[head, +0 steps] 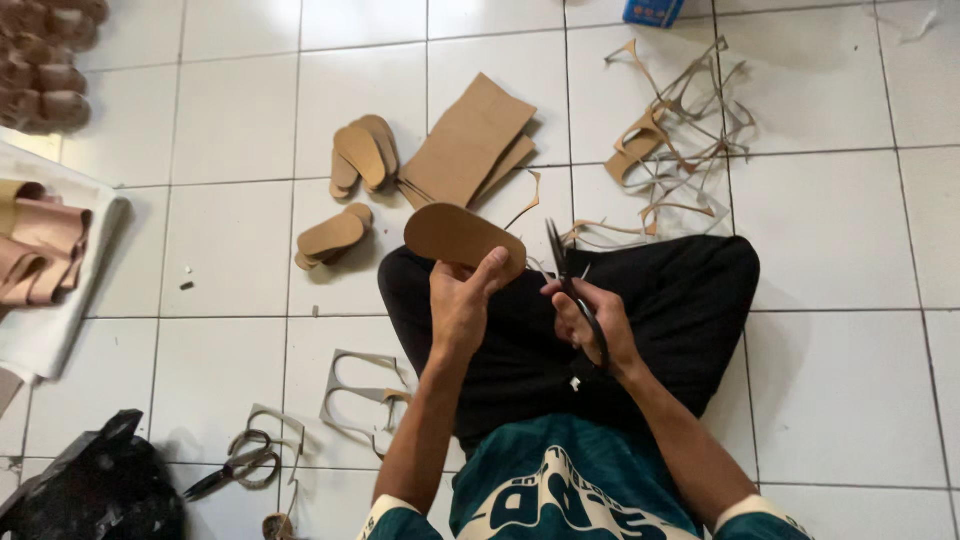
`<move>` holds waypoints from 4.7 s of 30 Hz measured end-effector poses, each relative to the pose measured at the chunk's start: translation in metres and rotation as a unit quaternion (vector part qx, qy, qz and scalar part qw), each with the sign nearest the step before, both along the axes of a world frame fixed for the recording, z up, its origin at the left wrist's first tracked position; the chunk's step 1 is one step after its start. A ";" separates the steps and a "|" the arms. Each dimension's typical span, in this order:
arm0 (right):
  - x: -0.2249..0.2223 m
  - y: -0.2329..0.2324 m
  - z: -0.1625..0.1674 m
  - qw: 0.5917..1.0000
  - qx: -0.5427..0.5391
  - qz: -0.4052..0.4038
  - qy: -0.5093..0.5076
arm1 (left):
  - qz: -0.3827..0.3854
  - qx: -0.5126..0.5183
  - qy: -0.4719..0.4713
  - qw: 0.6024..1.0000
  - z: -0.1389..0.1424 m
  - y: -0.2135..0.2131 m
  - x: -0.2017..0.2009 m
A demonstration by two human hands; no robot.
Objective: The person sits cross-legged on the tiled floor and uses scissors to cut rectangular sheets of insole board and to trim the edges of sandal footbeds, placing finished pieces on the floor with a stack of completed insoles.
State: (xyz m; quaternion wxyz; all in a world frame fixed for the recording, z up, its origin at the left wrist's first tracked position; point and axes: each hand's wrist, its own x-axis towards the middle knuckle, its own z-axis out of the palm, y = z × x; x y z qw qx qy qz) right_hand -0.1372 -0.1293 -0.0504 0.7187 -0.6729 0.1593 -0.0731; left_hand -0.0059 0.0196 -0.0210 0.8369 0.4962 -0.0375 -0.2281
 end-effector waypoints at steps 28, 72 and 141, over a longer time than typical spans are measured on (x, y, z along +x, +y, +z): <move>-0.011 -0.007 0.047 0.892 -0.419 -0.061 -0.161 | 0.010 -0.174 0.060 0.983 -0.003 0.007 -0.044; 0.022 -0.032 0.035 0.999 -0.016 0.004 -0.037 | -0.139 0.059 -0.115 0.982 0.006 0.027 -0.056; -0.035 -0.050 0.013 0.957 -0.287 -0.048 0.001 | -0.041 0.081 -0.120 0.989 0.031 0.025 -0.014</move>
